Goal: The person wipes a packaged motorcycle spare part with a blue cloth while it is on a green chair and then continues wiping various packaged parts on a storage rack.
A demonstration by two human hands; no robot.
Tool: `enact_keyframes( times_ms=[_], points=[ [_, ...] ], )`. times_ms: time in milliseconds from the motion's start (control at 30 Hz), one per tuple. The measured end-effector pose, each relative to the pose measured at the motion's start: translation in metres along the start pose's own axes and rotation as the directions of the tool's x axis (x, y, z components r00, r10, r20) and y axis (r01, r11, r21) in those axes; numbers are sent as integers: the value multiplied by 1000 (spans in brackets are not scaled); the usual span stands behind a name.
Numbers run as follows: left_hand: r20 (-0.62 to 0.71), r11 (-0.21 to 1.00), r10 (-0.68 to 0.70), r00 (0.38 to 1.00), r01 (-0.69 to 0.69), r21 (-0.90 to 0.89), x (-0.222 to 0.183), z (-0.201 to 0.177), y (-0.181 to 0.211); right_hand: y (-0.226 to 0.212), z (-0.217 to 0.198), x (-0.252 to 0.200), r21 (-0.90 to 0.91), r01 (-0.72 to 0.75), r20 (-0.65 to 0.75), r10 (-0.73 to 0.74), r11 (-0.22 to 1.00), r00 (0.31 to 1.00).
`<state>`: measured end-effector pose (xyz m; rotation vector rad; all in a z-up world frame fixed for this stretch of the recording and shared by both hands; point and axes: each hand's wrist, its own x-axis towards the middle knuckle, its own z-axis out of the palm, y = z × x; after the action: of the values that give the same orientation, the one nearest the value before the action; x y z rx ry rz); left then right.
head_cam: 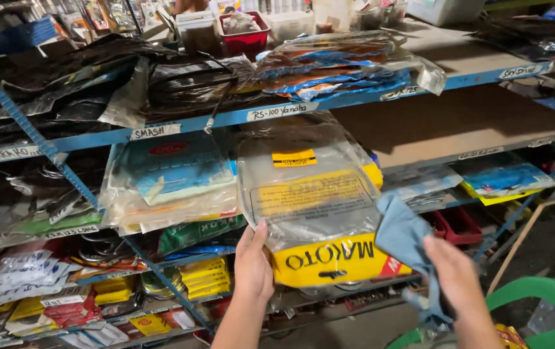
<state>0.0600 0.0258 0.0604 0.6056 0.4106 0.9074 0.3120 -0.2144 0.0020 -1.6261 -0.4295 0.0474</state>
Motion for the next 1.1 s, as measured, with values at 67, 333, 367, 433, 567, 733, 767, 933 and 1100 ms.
enact_keyframes(
  times_ms=[67, 333, 367, 433, 567, 733, 767, 933, 1100],
  points=[
    [7, 1000, -8, 1000, 8, -4, 12, 4, -5, 9, 4, 2, 274, -254, 286, 173, 928, 942],
    [-116, 974, 180, 977, -160, 158, 25, 40, 0, -74, 65, -11, 248, -157, 26, 156, 956, 987],
    [-103, 951, 267, 958, -244, 190, 18, 48, 2, -86, 77, -16, 125, -102, -75, 112, 987, 991],
    [-119, 912, 329, 937, -283, 297, 41, 18, -7, -64, 78, 5, 146, -63, -101, 78, 987, 992],
    [-69, 750, 486, 871, -375, 546, 69, 11, 6, -58, 85, 23, 142, 17, -156, 5, 990, 988],
    [-27, 614, 456, 890, -293, 733, 99, 27, 22, -48, 103, 55, 108, 75, -186, -54, 991, 981],
    [-29, 562, 441, 897, -251, 789, 103, 31, 21, -45, 106, 61, 88, 81, -186, -64, 993, 980],
    [-14, 455, 342, 939, -153, 877, 85, 20, 24, -32, 117, 79, 153, 69, -243, -31, 986, 970],
    [23, 547, 298, 954, -191, 815, 63, 17, 20, -26, 132, 86, 162, 96, -285, -46, 982, 957]
  ],
)
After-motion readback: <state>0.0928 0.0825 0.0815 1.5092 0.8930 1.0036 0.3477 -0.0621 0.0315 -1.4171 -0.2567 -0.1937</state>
